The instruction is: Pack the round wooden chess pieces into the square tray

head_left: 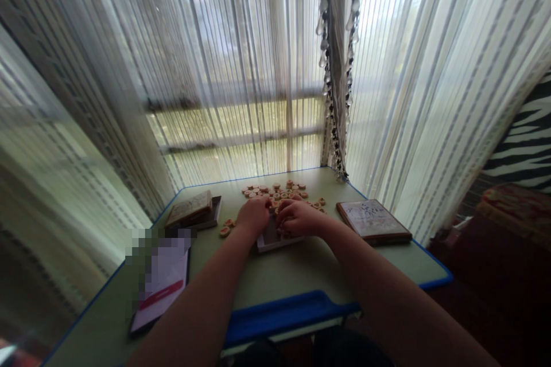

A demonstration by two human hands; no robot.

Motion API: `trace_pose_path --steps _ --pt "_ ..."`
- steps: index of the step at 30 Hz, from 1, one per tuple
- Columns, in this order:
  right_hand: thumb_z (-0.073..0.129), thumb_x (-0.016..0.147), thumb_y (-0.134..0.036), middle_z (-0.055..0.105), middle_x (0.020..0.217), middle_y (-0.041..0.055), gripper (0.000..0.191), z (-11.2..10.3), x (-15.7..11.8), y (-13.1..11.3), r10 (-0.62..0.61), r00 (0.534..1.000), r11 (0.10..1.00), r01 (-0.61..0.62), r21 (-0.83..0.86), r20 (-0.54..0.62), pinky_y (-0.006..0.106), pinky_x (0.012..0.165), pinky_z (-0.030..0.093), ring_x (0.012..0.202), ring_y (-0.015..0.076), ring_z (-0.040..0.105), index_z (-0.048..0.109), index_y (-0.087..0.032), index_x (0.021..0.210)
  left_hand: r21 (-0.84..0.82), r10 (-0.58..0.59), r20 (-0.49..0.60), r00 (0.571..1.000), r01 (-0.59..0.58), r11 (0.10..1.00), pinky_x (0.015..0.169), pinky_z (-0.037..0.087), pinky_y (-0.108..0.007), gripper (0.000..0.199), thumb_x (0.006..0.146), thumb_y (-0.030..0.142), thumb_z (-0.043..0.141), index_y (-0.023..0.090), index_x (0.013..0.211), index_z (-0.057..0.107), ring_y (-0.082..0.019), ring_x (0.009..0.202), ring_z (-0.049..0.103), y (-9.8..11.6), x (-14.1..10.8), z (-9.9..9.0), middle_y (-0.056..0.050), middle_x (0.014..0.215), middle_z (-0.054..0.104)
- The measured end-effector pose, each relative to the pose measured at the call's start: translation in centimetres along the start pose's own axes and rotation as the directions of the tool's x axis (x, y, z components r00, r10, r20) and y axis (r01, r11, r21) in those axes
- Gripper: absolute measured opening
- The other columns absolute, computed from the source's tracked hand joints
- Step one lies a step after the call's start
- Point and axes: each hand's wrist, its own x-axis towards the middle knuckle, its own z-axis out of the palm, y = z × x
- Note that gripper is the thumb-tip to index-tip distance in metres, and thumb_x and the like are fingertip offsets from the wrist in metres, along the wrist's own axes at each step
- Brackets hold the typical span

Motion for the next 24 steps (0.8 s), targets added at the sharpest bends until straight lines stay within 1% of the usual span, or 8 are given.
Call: trace_pose_path --steps 6,11,14,16,19,22,24 --pt "0.053 0.067 -0.016 0.062 0.083 -0.0012 0.019 0.46 0.05 0.24 -0.006 1.0 0.999 0.005 -0.041 -0.023 0.03 0.085 0.025 0.079 0.0127 0.049 0.071 -0.022 0.07 0.014 0.015 -0.018 1.0 -0.015 1.0 0.072 0.041 -0.026 0.023 0.071 0.015 0.042 0.02 0.082 0.061 -0.017 0.082 0.057 0.12 -0.09 -0.19 -0.004 0.086 0.063" --pt "0.055 0.066 -0.016 0.062 0.079 -0.0019 0.017 0.61 0.16 0.47 -0.03 0.998 0.998 0.027 -0.064 -0.06 0.029 0.084 0.026 0.078 0.0126 0.049 0.07 -0.023 0.068 0.02 0.003 0.003 1.0 -0.003 1.0 0.074 0.042 -0.026 0.023 0.072 0.016 0.042 0.021 0.085 0.061 -0.017 0.084 0.057 0.14 -0.11 -0.2 -0.004 0.087 0.063" --pt "0.057 0.065 -0.017 0.061 0.081 -0.0014 0.015 0.71 0.18 0.61 -0.026 0.996 0.997 0.02 -0.07 -0.091 0.029 0.085 0.026 0.081 0.0135 0.048 0.07 -0.024 0.067 0.017 0.022 -0.015 1.0 -0.022 1.0 0.073 0.042 -0.026 0.024 0.072 0.016 0.041 0.021 0.084 0.061 -0.017 0.083 0.057 0.01 -0.1 -0.07 -0.003 0.087 0.064" --pt "0.059 0.063 -0.019 0.06 0.086 -0.001 0.015 0.79 0.18 0.72 -0.003 0.994 0.997 -0.005 -0.072 -0.112 0.029 0.085 0.027 0.085 0.0148 0.047 0.071 -0.025 0.07 0.017 0.028 -0.024 0.999 -0.028 0.999 0.072 0.042 -0.026 0.024 0.072 0.016 0.041 0.021 0.083 0.061 -0.017 0.081 0.057 -0.08 -0.08 0.03 -0.003 0.086 0.064" --pt "0.06 0.063 -0.021 0.059 0.087 -0.0005 0.015 0.87 0.18 0.85 0.019 0.995 0.997 -0.026 -0.068 -0.102 0.03 0.084 0.029 0.084 0.0153 0.046 0.071 -0.025 0.072 0.017 0.021 -0.021 1.0 -0.021 1.0 0.071 0.042 -0.026 0.023 0.071 0.016 0.041 0.021 0.083 0.061 -0.017 0.081 0.056 -0.15 -0.05 0.15 -0.003 0.086 0.063" --pt "0.059 0.064 -0.019 0.06 0.085 -0.0009 0.014 0.83 0.17 0.85 0.003 0.997 0.998 -0.007 -0.055 -0.072 0.029 0.085 0.028 0.082 0.0139 0.047 0.071 -0.025 0.069 0.02 0.023 -0.025 0.999 -0.022 1.0 0.072 0.042 -0.026 0.023 0.072 0.016 0.041 0.021 0.083 0.06 -0.017 0.081 0.056 -0.16 -0.02 0.21 -0.003 0.086 0.063" --pt "0.06 0.064 -0.019 0.06 0.085 -0.0013 0.013 0.78 0.16 0.82 0.0 0.997 0.999 -0.003 -0.048 -0.072 0.029 0.085 0.028 0.083 0.0139 0.047 0.071 -0.025 0.068 0.023 0.025 -0.033 0.999 -0.025 0.999 0.071 0.042 -0.027 0.023 0.072 0.017 0.041 0.022 0.084 0.06 -0.017 0.082 0.056 -0.13 -0.02 0.2 -0.003 0.087 0.063"
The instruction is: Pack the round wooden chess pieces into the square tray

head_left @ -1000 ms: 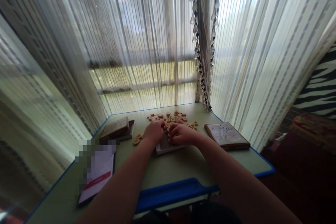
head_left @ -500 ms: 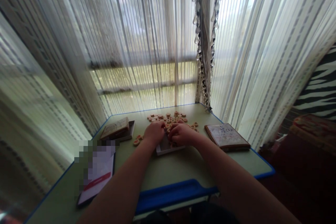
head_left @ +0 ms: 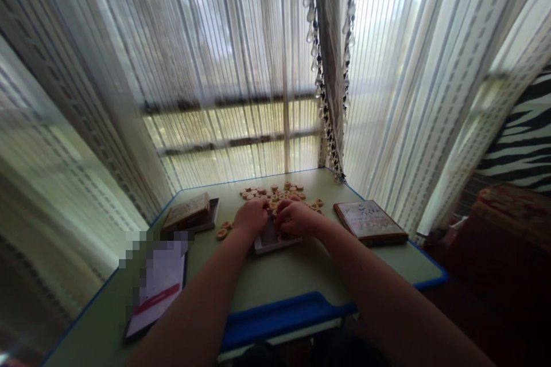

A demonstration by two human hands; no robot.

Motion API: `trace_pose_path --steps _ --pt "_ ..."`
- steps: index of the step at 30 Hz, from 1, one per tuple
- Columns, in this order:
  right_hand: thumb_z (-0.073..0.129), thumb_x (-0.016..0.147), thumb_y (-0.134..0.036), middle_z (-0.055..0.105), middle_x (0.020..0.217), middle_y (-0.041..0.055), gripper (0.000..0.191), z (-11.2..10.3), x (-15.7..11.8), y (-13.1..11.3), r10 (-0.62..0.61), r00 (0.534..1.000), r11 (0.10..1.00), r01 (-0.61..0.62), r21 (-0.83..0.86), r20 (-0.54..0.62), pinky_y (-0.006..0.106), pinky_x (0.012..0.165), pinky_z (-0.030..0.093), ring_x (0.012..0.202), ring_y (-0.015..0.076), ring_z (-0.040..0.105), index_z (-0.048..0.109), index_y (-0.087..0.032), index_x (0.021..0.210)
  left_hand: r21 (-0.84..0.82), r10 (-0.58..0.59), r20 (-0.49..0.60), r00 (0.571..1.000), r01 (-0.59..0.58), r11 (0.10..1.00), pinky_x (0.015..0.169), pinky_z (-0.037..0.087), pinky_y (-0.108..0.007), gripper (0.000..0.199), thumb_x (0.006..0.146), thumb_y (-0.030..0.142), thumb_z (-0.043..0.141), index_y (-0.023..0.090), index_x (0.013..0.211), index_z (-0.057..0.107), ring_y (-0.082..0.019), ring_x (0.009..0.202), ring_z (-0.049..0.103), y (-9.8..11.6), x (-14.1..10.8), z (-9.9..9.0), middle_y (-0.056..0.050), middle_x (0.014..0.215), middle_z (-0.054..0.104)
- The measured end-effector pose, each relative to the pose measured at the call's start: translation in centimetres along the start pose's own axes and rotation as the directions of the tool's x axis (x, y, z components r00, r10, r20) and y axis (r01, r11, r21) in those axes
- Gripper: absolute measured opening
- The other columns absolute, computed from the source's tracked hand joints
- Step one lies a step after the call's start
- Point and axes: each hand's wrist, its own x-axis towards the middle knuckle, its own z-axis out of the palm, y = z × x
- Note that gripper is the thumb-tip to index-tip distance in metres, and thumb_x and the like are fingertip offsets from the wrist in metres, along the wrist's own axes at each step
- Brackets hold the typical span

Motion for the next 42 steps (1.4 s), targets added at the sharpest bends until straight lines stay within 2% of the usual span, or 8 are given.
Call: trace_pose_path --steps 5,11,19,27,32,36,42 --pt "0.058 0.066 -0.019 0.059 0.088 -0.0005 0.017 0.2 0.0 0.3 0.043 0.998 0.999 -0.043 0.004 -0.05 0.03 0.084 0.029 0.085 0.0156 0.045 0.071 -0.026 0.074 -0.014 -0.028 0.023 0.999 0.028 1.0 0.073 0.043 -0.027 0.025 0.072 0.017 0.04 0.022 0.084 0.061 -0.018 0.083 0.057 0.2 0.0 -0.3 -0.004 0.087 0.064" --pt "0.052 0.066 -0.013 0.059 0.088 -0.0002 0.027 0.7 0.2 1.0 0.049 0.996 0.997 -0.053 -0.062 -0.076 0.032 0.084 0.028 0.085 0.0167 0.042 0.071 -0.029 0.078 -0.021 -0.066 0.048 0.997 0.067 0.998 0.076 0.043 -0.026 0.027 0.07 0.014 0.041 0.022 0.086 0.062 -0.017 0.087 0.057 0.4 -0.1 -0.6 -0.003 0.09 0.064" --pt "0.054 0.067 -0.014 0.059 0.085 0.0008 0.023 0.4 0.1 0.7 0.042 0.996 0.997 -0.047 -0.062 -0.08 0.033 0.087 0.026 0.085 0.0168 0.042 0.071 -0.026 0.075 -0.028 -0.047 0.044 0.998 0.048 0.998 0.076 0.043 -0.026 0.028 0.069 0.013 0.041 0.021 0.086 0.062 -0.018 0.087 0.057 0.4 -0.2 -0.6 -0.004 0.09 0.064" --pt "0.054 0.07 -0.021 0.057 0.09 -0.0002 0.02 0.4 0.0 0.6 -0.002 1.0 0.997 0.0 -0.083 -0.031 0.031 0.084 0.029 0.084 0.0159 0.044 0.07 -0.029 0.08 -0.025 -0.036 0.023 0.999 0.037 0.999 0.075 0.043 -0.027 0.026 0.071 0.015 0.041 0.021 0.085 0.062 -0.018 0.086 0.057 0.3 -0.1 -0.4 -0.005 0.089 0.064" --pt "0.054 0.069 -0.022 0.058 0.089 -0.0002 0.02 0.4 0.1 0.5 0.017 0.999 0.998 -0.02 -0.059 -0.046 0.03 0.083 0.03 0.085 0.0162 0.045 0.071 -0.028 0.078 -0.012 -0.034 0.036 0.999 0.034 0.999 0.074 0.042 -0.027 0.026 0.069 0.014 0.042 0.021 0.084 0.062 -0.018 0.084 0.057 0.3 -0.2 -0.4 -0.005 0.087 0.064" --pt "0.053 0.07 -0.02 0.059 0.087 0.0006 0.022 0.0 0.3 0.7 0.107 0.983 0.991 -0.117 -0.058 -0.151 0.029 0.086 0.031 0.085 0.016 0.046 0.07 -0.027 0.081 -0.022 -0.032 0.039 0.999 0.033 0.999 0.075 0.042 -0.026 0.025 0.07 0.016 0.042 0.021 0.084 0.062 -0.017 0.085 0.056 0.4 -0.2 -0.5 -0.004 0.088 0.064" --pt "0.047 0.075 -0.02 0.057 0.088 0.0054 0.025 -0.8 0.3 2.0 0.295 0.88 0.928 -0.358 -0.109 -0.372 0.028 0.084 0.034 0.088 0.0175 0.045 0.069 -0.022 0.086 -0.062 0.023 0.054 0.998 -0.02 0.998 0.074 0.042 -0.024 0.023 0.07 0.02 0.046 0.021 0.086 0.062 -0.016 0.082 0.056 0.3 -0.3 -0.5 -0.003 0.087 0.063"
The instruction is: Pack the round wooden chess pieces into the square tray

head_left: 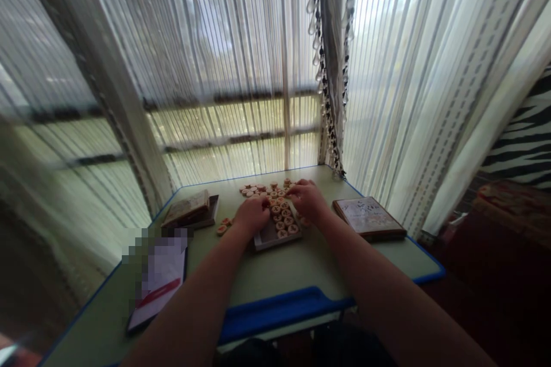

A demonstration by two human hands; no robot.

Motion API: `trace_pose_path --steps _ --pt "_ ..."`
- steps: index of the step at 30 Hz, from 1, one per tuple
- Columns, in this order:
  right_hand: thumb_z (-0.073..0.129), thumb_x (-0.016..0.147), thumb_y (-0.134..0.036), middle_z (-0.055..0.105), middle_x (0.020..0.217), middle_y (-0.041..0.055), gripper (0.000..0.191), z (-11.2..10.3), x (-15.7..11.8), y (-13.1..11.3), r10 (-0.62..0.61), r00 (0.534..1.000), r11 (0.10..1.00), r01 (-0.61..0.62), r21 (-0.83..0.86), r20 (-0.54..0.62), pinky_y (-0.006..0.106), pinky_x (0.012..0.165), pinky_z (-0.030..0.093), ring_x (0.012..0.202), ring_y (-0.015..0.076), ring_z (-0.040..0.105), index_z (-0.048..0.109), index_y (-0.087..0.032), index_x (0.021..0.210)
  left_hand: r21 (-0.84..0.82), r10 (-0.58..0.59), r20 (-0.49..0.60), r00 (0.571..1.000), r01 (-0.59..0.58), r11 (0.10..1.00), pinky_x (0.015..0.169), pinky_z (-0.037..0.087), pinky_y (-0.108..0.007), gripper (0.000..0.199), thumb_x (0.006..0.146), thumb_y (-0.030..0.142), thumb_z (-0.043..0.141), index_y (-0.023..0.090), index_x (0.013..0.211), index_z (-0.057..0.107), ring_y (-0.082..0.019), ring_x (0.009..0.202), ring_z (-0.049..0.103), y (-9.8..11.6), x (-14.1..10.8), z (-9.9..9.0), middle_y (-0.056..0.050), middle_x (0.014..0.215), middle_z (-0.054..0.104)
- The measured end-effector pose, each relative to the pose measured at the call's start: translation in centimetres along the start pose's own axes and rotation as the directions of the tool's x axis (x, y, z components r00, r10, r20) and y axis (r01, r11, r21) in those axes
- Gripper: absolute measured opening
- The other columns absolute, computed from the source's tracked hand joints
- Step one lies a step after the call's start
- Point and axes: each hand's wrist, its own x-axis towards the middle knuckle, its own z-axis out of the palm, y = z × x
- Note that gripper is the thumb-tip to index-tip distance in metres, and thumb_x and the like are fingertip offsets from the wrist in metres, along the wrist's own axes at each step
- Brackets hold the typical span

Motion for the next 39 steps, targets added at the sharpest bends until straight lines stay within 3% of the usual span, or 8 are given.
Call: trace_pose_path --steps 9,16,25,32,39 --pt "0.046 0.074 -0.024 0.058 0.095 0.011 0.027 0.1 0.0 1.2 0.281 0.96 0.932 -0.277 -0.232 -0.018 0.031 0.079 0.035 0.091 0.0219 0.047 0.068 -0.018 0.088 0.029 0.002 0.042 0.999 -0.003 1.0 0.075 0.041 -0.025 0.022 0.068 0.022 0.051 0.022 0.087 0.061 -0.016 0.085 0.055 0.4 -0.2 -0.3 -0.002 0.091 0.062" --pt "0.042 0.076 -0.026 0.062 0.095 0.0126 0.031 0.0 0.1 1.5 0.423 0.905 0.882 -0.402 -0.246 0.039 0.033 0.075 0.037 0.089 0.024 0.053 0.066 -0.017 0.094 0.045 0.045 0.023 0.999 -0.046 0.998 0.072 0.041 -0.024 0.02 0.069 0.024 0.051 0.022 0.086 0.06 -0.015 0.082 0.055 0.3 -0.2 -0.2 -0.002 0.09 0.061" --pt "0.043 0.074 -0.024 0.063 0.094 0.0117 0.029 -0.6 0.1 1.2 0.408 0.911 0.882 -0.412 -0.229 -0.065 0.032 0.076 0.038 0.094 0.0242 0.051 0.067 -0.017 0.09 0.059 0.015 0.029 0.999 -0.017 0.998 0.073 0.041 -0.026 0.02 0.072 0.027 0.05 0.022 0.087 0.061 -0.016 0.083 0.055 0.6 -0.5 -0.5 -0.002 0.09 0.062" --pt "0.044 0.071 -0.02 0.064 0.095 0.0131 0.029 -0.4 0.2 2.0 0.508 0.86 0.835 -0.48 -0.271 0.043 0.032 0.07 0.041 0.088 0.0241 0.057 0.066 -0.017 0.09 0.069 0.052 -0.014 0.999 -0.051 0.996 0.071 0.04 -0.027 0.023 0.074 0.036 0.046 0.021 0.083 0.061 -0.017 0.081 0.055 0.6 -0.4 -0.2 -0.003 0.086 0.062" --pt "0.04 0.074 -0.016 0.064 0.093 0.0123 0.03 -0.4 0.3 2.3 0.483 0.875 0.859 -0.465 -0.216 0.038 0.029 0.074 0.04 0.089 0.0208 0.057 0.065 -0.016 0.09 0.079 0.049 -0.004 0.999 -0.048 0.996 0.069 0.04 -0.027 0.033 0.074 0.049 0.045 0.02 0.079 0.06 -0.017 0.079 0.055 1.1 -0.7 -0.7 -0.004 0.084 0.062"
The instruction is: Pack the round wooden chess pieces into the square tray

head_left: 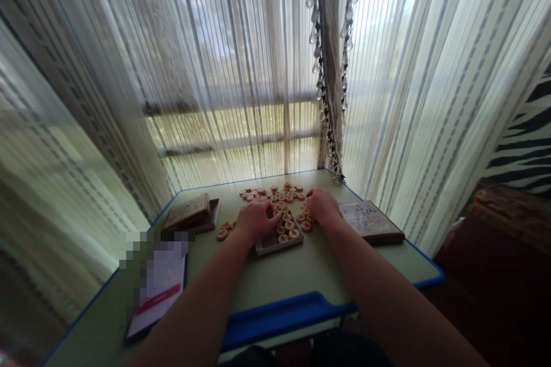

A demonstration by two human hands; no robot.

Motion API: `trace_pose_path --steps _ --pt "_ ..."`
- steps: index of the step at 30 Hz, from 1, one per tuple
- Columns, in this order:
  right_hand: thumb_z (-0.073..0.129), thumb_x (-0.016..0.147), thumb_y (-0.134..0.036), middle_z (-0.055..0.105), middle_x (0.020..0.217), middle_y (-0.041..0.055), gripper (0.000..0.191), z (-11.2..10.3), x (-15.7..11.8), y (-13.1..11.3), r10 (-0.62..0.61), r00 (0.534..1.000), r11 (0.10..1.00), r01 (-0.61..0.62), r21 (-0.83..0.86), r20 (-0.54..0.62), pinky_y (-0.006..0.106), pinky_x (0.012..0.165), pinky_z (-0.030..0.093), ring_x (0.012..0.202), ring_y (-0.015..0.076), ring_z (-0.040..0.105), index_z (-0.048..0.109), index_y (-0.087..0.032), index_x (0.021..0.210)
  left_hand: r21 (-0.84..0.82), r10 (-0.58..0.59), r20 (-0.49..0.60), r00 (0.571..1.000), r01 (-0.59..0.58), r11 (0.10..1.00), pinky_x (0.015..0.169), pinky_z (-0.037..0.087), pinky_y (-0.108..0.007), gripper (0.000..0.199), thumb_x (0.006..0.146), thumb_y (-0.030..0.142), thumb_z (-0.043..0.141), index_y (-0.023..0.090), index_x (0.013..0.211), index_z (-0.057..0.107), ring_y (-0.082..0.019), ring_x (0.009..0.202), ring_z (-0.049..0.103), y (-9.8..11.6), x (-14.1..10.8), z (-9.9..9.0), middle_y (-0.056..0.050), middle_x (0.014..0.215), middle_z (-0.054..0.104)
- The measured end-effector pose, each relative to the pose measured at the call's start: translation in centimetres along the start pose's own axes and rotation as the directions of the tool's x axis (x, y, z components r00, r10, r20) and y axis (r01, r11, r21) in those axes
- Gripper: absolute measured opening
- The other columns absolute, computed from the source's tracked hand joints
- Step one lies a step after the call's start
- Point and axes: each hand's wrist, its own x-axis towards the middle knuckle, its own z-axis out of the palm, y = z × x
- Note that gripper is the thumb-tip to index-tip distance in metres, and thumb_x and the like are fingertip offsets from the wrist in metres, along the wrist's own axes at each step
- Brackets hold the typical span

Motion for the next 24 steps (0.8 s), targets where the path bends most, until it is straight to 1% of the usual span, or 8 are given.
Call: trace_pose_path --steps 4,7,10,14,18,22,24 --pt "0.039 0.076 -0.018 0.064 0.094 0.0094 0.029 -0.2 -0.1 -0.1 -0.015 0.999 0.999 0.016 0.031 -0.028 0.03 0.074 0.04 0.089 0.0206 0.057 0.065 -0.019 0.09 -0.003 -0.004 0.015 1.0 0.004 1.0 0.07 0.04 -0.026 0.035 0.072 0.051 0.047 0.02 0.081 0.06 -0.017 0.08 0.055 0.2 -0.1 -0.2 -0.004 0.085 0.062" --pt "0.041 0.076 -0.022 0.064 0.093 0.0078 0.027 -0.2 -0.2 -0.2 -0.005 1.0 1.0 0.005 0.009 -0.01 0.03 0.071 0.041 0.087 0.0214 0.056 0.065 -0.021 0.089 0.001 -0.007 0.023 1.0 0.007 1.0 0.071 0.04 -0.026 0.033 0.073 0.049 0.046 0.02 0.081 0.06 -0.016 0.081 0.054 0.3 -0.1 -0.3 -0.004 0.087 0.061" --pt "0.042 0.075 -0.021 0.064 0.093 0.0078 0.028 -0.1 -0.4 -0.3 -0.019 1.0 0.998 0.019 -0.063 0.003 0.031 0.071 0.04 0.088 0.0223 0.055 0.065 -0.022 0.09 0.011 0.008 0.016 1.0 -0.008 1.0 0.071 0.039 -0.027 0.033 0.074 0.049 0.045 0.021 0.083 0.06 -0.016 0.08 0.054 0.3 -0.1 -0.3 -0.004 0.087 0.061" --pt "0.045 0.072 -0.022 0.061 0.097 0.0112 0.028 -0.2 -0.9 -0.4 -0.055 0.998 0.976 0.051 -0.211 -0.011 0.035 0.074 0.038 0.097 0.0259 0.05 0.064 -0.019 0.092 0.016 0.029 0.007 1.0 -0.029 0.999 0.071 0.039 -0.027 0.034 0.075 0.049 0.043 0.021 0.083 0.061 -0.017 0.079 0.053 0.2 0.0 0.0 -0.004 0.087 0.061" --pt "0.047 0.072 -0.029 0.06 0.098 0.0131 0.028 -0.4 -1.2 -0.5 -0.031 0.999 0.96 0.026 -0.279 -0.016 0.04 0.077 0.035 0.099 0.0286 0.047 0.065 -0.018 0.091 0.013 0.039 -0.001 0.999 -0.039 0.999 0.072 0.038 -0.027 0.03 0.077 0.042 0.041 0.021 0.084 0.061 -0.017 0.081 0.053 0.1 0.0 0.2 -0.004 0.088 0.061" --pt "0.047 0.072 -0.028 0.059 0.099 0.0135 0.028 -0.5 -1.2 -0.5 -0.013 0.999 0.957 0.002 -0.29 -0.037 0.041 0.077 0.033 0.099 0.029 0.047 0.065 -0.018 0.091 0.02 0.045 -0.002 0.999 -0.045 0.999 0.074 0.037 -0.027 0.027 0.079 0.033 0.038 0.022 0.085 0.061 -0.016 0.082 0.053 0.1 0.0 0.1 -0.004 0.089 0.061" --pt "0.047 0.073 -0.031 0.06 0.099 0.0141 0.029 -0.4 -1.1 -0.4 -0.011 0.999 0.957 0.002 -0.289 -0.03 0.042 0.077 0.033 0.099 0.0299 0.047 0.064 -0.017 0.091 0.023 0.042 0.001 0.999 -0.042 0.999 0.074 0.038 -0.027 0.026 0.079 0.031 0.038 0.022 0.085 0.061 -0.016 0.082 0.054 0.0 0.0 0.1 -0.003 0.089 0.062"
